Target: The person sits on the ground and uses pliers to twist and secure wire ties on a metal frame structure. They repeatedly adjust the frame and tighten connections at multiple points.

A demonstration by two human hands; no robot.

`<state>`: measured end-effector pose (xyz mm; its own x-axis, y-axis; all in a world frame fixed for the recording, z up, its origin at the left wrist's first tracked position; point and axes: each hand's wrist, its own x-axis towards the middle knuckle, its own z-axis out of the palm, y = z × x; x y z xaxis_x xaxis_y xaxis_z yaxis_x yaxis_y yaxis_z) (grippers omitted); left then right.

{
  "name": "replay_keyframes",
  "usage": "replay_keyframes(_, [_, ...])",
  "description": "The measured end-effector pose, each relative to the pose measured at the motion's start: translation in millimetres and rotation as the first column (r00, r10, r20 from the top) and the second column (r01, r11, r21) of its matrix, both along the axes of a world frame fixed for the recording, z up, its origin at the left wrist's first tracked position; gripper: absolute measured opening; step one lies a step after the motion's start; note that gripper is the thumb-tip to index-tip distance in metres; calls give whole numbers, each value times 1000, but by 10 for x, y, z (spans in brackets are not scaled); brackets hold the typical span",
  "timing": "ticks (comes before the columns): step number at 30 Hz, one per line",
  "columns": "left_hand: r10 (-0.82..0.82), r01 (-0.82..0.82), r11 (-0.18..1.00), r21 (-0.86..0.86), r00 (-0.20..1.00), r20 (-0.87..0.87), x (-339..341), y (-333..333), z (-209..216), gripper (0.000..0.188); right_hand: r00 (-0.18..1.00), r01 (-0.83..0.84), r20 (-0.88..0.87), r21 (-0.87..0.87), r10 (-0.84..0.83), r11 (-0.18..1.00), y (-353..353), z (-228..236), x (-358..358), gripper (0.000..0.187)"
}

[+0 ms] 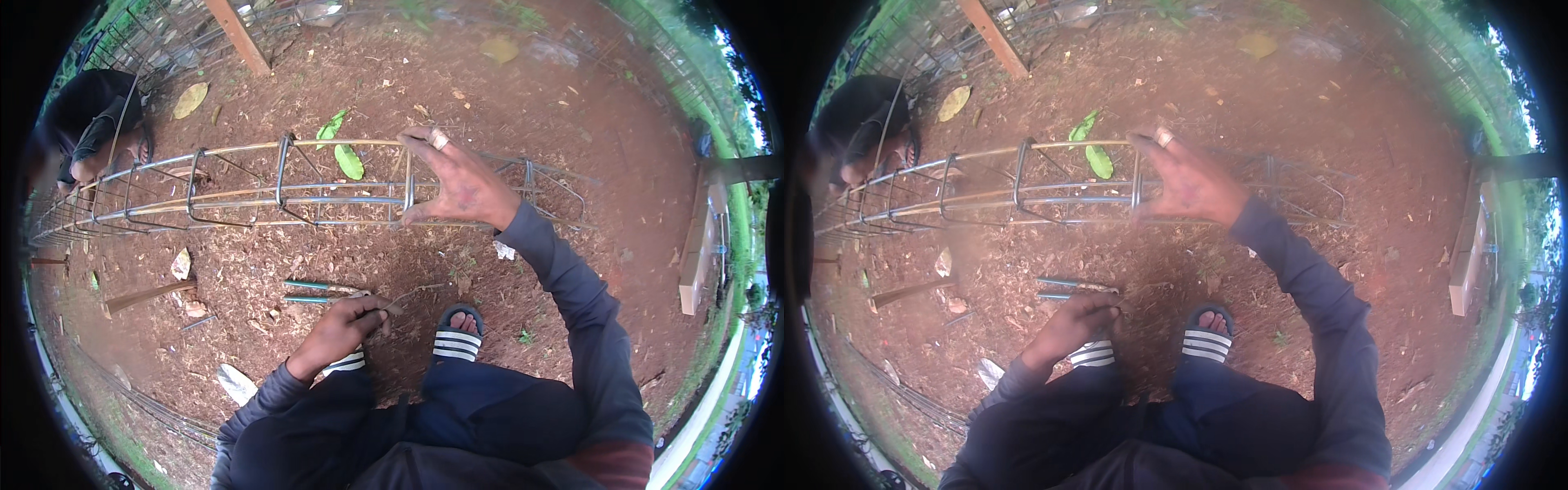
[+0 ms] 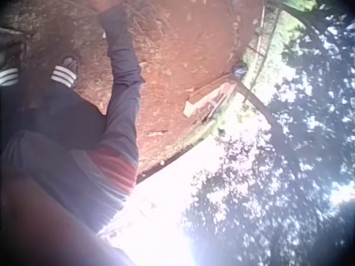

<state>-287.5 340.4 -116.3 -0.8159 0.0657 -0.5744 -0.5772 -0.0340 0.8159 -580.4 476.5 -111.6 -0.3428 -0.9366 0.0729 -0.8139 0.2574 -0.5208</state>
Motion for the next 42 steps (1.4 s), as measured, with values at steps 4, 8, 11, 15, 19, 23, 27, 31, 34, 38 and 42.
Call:
replay_keyframes(4, [103, -104, 993, 57, 994, 23, -21, 38, -62, 29, 999, 44, 3, -4, -44, 999, -1, -38, 32, 124])
replay_keyframes(8, [202, -206, 979, 14, 971, 126, -63, 43, -128, 29, 1000, 28, 12, -48, -27, 998, 10, -43, 43, 125])
replay_keyframes(11, [329, -346, 923, 171, 937, 117, -138, 167, -322, 26, 992, -2, -123, -70, -7, 998, 56, -101, 55, 123])
replay_keyframes(15, [455, -499, 780, 377, 866, 205, -277, 323, -607, 26, 995, 94, -11, -243, -100, 966, 133, 21, 205, 87])
replay_keyframes(19, [525, -522, 736, 432, 842, 123, -590, 502, -708, 26, 917, 386, 182, -173, -356, 906, 480, 243, 313, 48])
replay_keyframes(23, [529, -533, 800, 275, 843, 93, -854, 507, -481, 28, 887, 429, 191, 0, -421, 903, 598, 96, 263, 37])
replay_keyframes(27, [633, -604, 737, 302, 774, 4, -926, 548, -411, 29, 830, 400, 385, 95, -404, 912, 408, 108, 269, 42])
replay_keyframes(31, [634, -591, 751, 295, 770, -70, -948, 521, -412, 27, 819, 359, 493, -38, -295, 933, 270, 35, 285, 38])
replay_keyframes(34, [630, -590, 754, 289, 774, -66, -959, 497, -415, 28, 819, 393, 473, -51, -324, 918, 209, -3, 315, 35])
replay_keyframes(38, [440, -440, 896, 68, 898, 14, -967, 456, -242, 36, 766, 478, 537, -107, -354, 872, 139, -158, 374, 22])
replay_keyframes(42, [269, -404, 871, -279, 868, -416, -758, 591, -499, 52, 745, 544, 539, -150, -393, 825, 78, -277, 445, 15])
